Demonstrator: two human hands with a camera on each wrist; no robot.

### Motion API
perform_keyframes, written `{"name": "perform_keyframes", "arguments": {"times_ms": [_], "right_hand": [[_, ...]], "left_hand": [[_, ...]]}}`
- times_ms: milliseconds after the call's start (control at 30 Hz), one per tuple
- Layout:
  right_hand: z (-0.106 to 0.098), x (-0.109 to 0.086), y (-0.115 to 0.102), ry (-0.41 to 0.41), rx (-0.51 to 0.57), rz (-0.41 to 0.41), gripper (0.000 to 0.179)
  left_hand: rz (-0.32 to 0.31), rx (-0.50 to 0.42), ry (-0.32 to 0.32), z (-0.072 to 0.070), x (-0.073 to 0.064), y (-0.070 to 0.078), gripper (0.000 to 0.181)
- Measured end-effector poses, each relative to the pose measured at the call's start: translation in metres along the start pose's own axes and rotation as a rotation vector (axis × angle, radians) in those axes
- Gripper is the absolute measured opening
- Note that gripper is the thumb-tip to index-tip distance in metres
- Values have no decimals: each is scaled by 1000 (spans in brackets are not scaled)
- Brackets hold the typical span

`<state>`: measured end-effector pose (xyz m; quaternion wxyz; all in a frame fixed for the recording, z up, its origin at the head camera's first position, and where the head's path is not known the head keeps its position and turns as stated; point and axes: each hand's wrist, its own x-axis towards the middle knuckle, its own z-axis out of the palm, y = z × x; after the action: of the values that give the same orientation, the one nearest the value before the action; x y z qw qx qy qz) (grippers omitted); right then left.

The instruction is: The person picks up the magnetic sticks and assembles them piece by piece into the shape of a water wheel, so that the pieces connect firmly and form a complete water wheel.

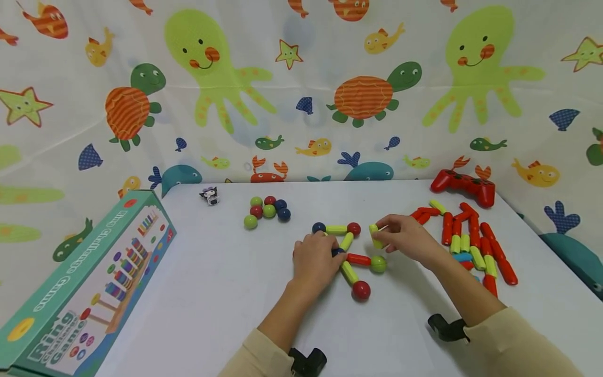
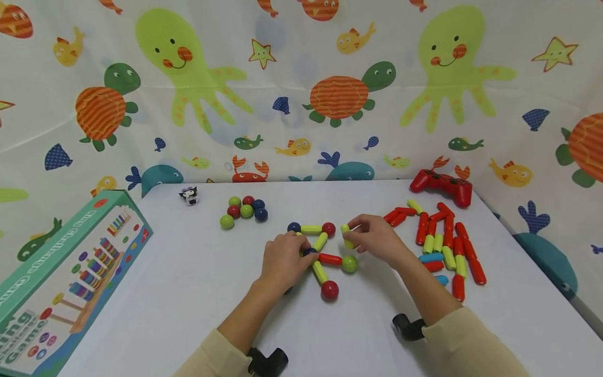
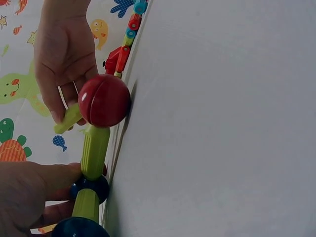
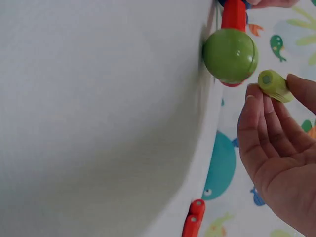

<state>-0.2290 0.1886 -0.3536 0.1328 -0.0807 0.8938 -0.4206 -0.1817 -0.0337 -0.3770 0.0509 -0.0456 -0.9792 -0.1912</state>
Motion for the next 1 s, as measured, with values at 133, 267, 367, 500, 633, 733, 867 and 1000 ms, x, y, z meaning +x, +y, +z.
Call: {"name": "perform_keyframes", "arguments": {"times_ms": [133, 267, 367, 500, 633, 733, 867, 1000], "right_hand": [[7, 1, 1, -14, 12, 31, 45], [12, 1, 4, -13, 19, 47, 44], [14, 1, 4, -15, 10, 58, 44], [17, 3, 2, -28, -19, 67, 46], [21, 7, 1, -24, -70, 73, 43], [24, 10, 0, -9, -115, 85, 42], [26, 16, -3, 10, -160, 85, 42], [29, 22, -5, 25, -187, 67, 37]], "left_hand": [[5, 0, -1, 0, 0, 0, 31], [4, 3, 0, 0, 0, 1, 31], [3, 1, 0, -1, 0, 1, 31], [4, 0, 0, -2, -1, 0, 30], [4, 2, -6, -2, -1, 0, 30], [2, 2, -12, -1, -1, 1, 30], [-2, -2, -14, -1, 0, 0, 30], [-2, -9, -15, 0, 0, 0, 30]]}}
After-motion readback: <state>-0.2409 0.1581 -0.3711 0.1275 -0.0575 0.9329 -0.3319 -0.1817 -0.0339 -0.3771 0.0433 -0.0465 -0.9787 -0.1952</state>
